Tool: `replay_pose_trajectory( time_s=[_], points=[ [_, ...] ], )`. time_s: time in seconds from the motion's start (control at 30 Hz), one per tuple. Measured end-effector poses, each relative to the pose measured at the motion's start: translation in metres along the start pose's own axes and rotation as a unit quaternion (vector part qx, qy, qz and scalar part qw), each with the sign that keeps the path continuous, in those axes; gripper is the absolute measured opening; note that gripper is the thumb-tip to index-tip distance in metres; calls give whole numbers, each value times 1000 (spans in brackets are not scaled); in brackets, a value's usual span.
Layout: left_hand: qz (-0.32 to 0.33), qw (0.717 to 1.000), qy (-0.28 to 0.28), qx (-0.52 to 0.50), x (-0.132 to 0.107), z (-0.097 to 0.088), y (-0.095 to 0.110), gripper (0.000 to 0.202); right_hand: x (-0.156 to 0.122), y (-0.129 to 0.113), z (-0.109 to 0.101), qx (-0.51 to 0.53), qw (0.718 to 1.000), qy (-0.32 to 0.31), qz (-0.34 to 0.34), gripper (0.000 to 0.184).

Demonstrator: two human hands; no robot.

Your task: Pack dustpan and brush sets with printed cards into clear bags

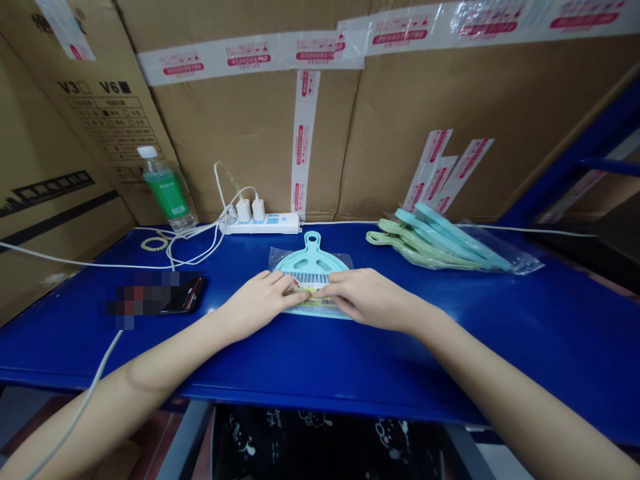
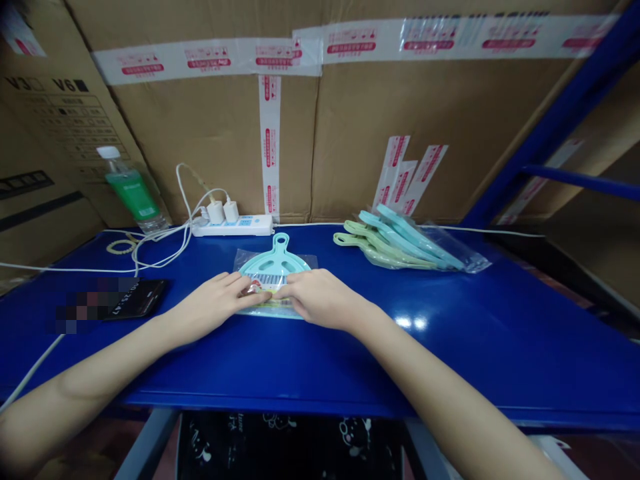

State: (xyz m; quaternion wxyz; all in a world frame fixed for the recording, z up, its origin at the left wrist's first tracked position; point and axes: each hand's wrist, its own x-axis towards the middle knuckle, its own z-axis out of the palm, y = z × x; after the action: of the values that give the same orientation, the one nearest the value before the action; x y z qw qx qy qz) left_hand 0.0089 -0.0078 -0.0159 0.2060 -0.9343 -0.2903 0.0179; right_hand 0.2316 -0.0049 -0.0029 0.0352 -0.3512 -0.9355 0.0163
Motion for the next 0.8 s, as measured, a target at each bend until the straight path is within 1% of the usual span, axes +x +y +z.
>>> replay_pose_trajectory(
  time_s=[0.23, 0.47, 0.63, 0.8],
  points=[
    [-3, 1000, 3, 3, 1, 0, 2, 38, 0, -1, -1, 3, 1000, -14, 16, 48],
    [-6, 1000, 19, 6, 1, 3, 5, 33, 2, -2, 1, -10, 1000, -22, 15, 41],
    [-7, 1000, 16, 0, 0, 3, 6, 33, 2, -3, 0, -10, 1000, -23, 18, 46],
    [-9, 1000, 19, -3, 1, 2, 6, 37, 3, -4, -2, -10, 999, -38, 31, 48]
  ],
)
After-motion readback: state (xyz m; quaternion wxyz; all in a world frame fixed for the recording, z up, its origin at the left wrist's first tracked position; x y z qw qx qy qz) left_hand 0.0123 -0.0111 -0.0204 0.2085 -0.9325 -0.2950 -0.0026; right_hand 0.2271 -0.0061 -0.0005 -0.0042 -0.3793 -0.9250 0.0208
